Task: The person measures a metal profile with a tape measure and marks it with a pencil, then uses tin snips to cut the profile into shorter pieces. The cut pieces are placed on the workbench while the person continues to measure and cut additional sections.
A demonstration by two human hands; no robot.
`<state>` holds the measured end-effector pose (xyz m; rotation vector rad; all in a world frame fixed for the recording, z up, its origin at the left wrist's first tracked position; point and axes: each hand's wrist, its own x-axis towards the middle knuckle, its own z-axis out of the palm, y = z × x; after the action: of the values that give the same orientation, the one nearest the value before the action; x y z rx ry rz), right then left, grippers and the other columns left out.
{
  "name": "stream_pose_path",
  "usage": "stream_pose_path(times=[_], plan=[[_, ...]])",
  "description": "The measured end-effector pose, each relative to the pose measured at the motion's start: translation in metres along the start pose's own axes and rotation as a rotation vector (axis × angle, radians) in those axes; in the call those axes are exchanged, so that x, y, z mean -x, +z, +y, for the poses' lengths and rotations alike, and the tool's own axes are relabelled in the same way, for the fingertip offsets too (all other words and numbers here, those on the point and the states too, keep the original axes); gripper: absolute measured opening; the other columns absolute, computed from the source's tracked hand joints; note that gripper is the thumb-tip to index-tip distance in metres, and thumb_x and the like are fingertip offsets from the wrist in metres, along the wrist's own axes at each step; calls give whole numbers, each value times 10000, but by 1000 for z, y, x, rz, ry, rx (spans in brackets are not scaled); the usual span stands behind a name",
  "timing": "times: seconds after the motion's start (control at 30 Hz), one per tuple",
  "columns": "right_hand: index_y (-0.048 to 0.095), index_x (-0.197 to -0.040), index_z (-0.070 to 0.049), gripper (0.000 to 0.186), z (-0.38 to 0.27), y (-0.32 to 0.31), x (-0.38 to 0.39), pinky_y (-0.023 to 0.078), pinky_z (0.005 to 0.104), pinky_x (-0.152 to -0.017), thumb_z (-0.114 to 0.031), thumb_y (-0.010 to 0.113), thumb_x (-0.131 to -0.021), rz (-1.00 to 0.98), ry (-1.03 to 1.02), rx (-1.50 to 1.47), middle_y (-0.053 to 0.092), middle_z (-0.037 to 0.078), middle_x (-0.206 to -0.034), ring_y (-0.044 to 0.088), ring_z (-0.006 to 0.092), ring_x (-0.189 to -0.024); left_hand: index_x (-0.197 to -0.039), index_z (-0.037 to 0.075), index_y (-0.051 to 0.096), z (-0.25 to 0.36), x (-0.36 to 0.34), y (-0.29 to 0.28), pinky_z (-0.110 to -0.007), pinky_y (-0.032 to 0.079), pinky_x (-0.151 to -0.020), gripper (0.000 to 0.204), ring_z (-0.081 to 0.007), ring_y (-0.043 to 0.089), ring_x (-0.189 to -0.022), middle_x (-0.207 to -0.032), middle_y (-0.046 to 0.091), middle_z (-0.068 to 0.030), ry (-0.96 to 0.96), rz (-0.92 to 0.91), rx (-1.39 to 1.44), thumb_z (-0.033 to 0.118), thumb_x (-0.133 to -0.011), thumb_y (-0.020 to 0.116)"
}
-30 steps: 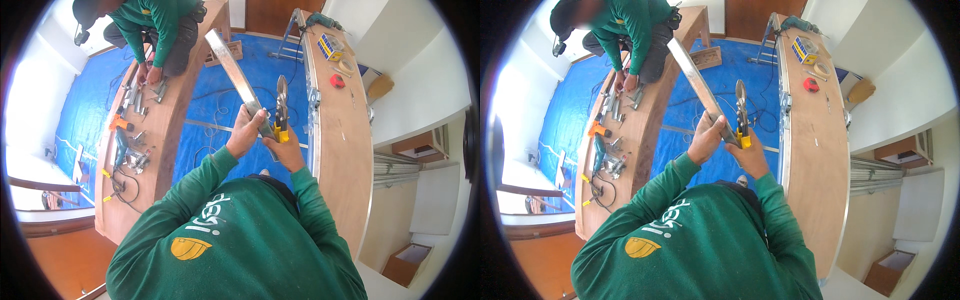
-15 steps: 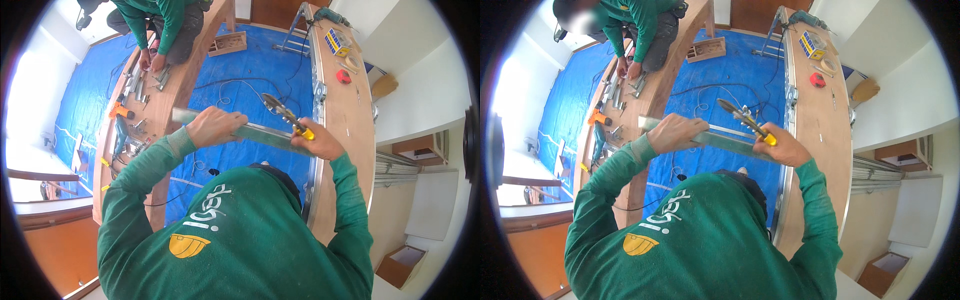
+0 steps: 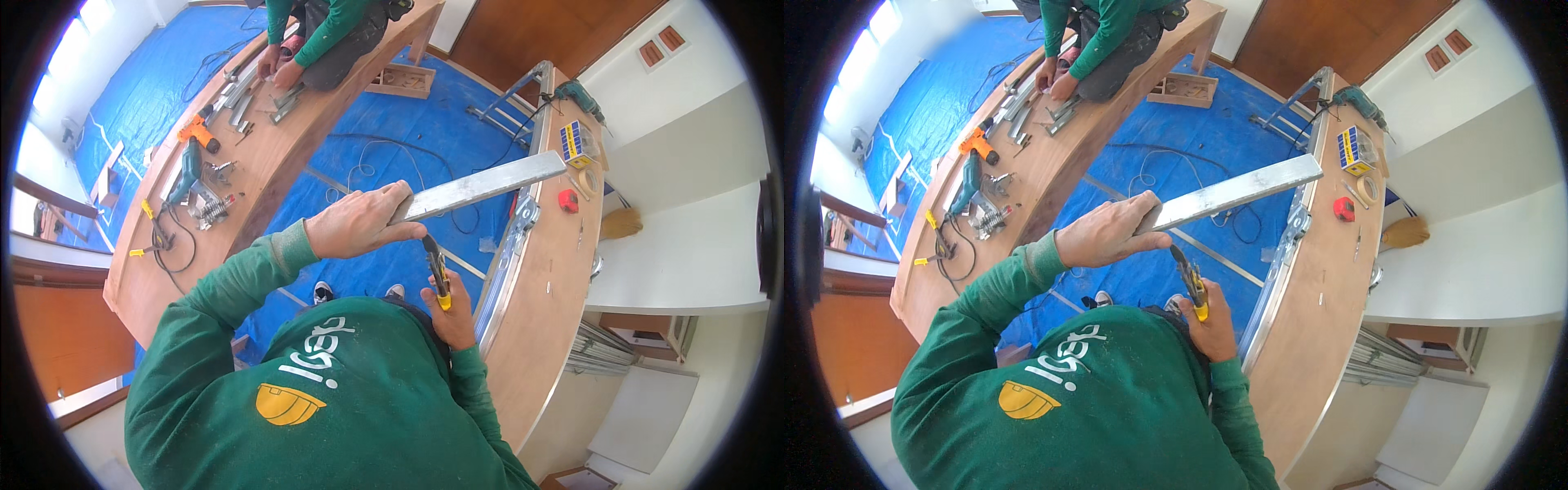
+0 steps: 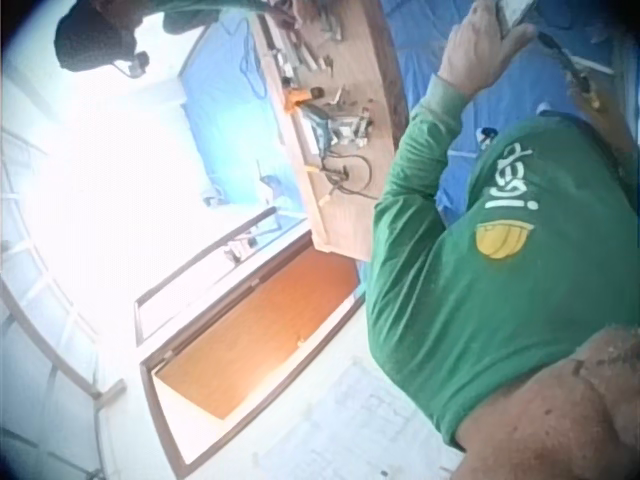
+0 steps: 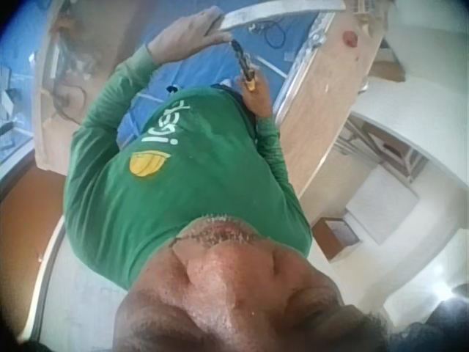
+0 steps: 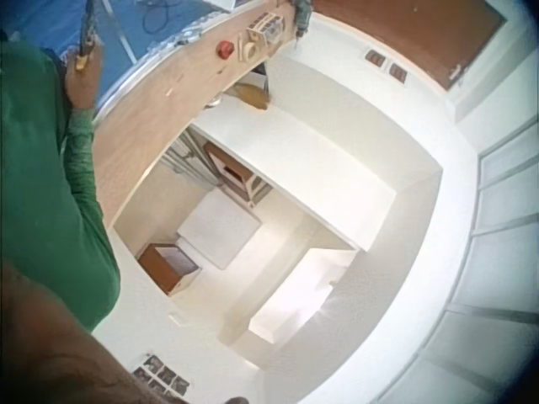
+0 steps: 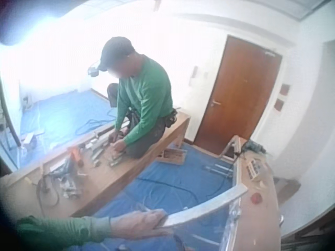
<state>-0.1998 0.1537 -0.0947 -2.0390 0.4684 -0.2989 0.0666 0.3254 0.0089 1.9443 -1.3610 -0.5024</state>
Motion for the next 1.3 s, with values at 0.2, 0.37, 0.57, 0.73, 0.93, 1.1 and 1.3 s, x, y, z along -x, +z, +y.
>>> stream_pose_path(times=[0.2,0.37,0.57,0.73,0.93,1.1,1.3], plan=[[606,-1439,22,540,-1,-3,-15,548,444,-1009,-327,815,-1084,-17,29,-51,711,203,-1231,703,352,-1130,-1209,-3,583,-8,-2,1,-574,517,-780,591,-491,700,-887,-971,691,-267,-7,10,63,581,-1141,640],[610,-1438,23,555,-5,-1,-18,543,447,-1019,-367,801,-1091,-21,15,-21,704,188,-1227,693,338,-1132,-1178,-9,605,-9,-8,2,-573,515,-780,580,-495,703,-884,-952,698,-279,-33,8,46,570,-1151,626],[619,-1429,19,596,-10,2,-21,533,432,-1057,-437,797,-1090,-9,19,-3,701,158,-1258,684,300,-1164,-1152,0,622,-3,-12,3,-582,515,-768,602,-494,707,-843,-901,706,-269,-58,-7,39,602,-1149,611],[585,-1458,31,579,-15,4,-18,536,465,-1000,-362,800,-1091,16,-34,35,649,197,-1200,662,374,-1095,-1136,9,624,-1,-14,-1,-587,520,-758,600,-499,712,-834,-884,707,-268,-53,-18,0,609,-1146,610],[592,-1423,36,543,-12,5,-10,533,477,-1008,-343,795,-1093,0,70,10,651,222,-1222,667,403,-1134,-1123,12,624,0,-16,0,-589,515,-748,600,-505,708,-827,-871,699,-278,-30,-39,46,612,-1141,617],[579,-1429,33,538,-15,0,-6,534,492,-1006,-336,786,-1097,-27,48,66,646,242,-1222,664,438,-1135,-1119,12,625,-2,-18,0,-589,510,-748,601,-502,703,-822,-855,684,-280,-50,-65,49,613,-1136,627],[573,-1429,36,552,-22,-3,-1,530,500,-989,-349,786,-1096,-44,66,43,640,248,-1215,661,444,-1120,-1128,11,622,2,-19,0,-578,507,-744,619,-494,699,-815,-842,674,-265,-53,-82,58,630,-1125,638]])
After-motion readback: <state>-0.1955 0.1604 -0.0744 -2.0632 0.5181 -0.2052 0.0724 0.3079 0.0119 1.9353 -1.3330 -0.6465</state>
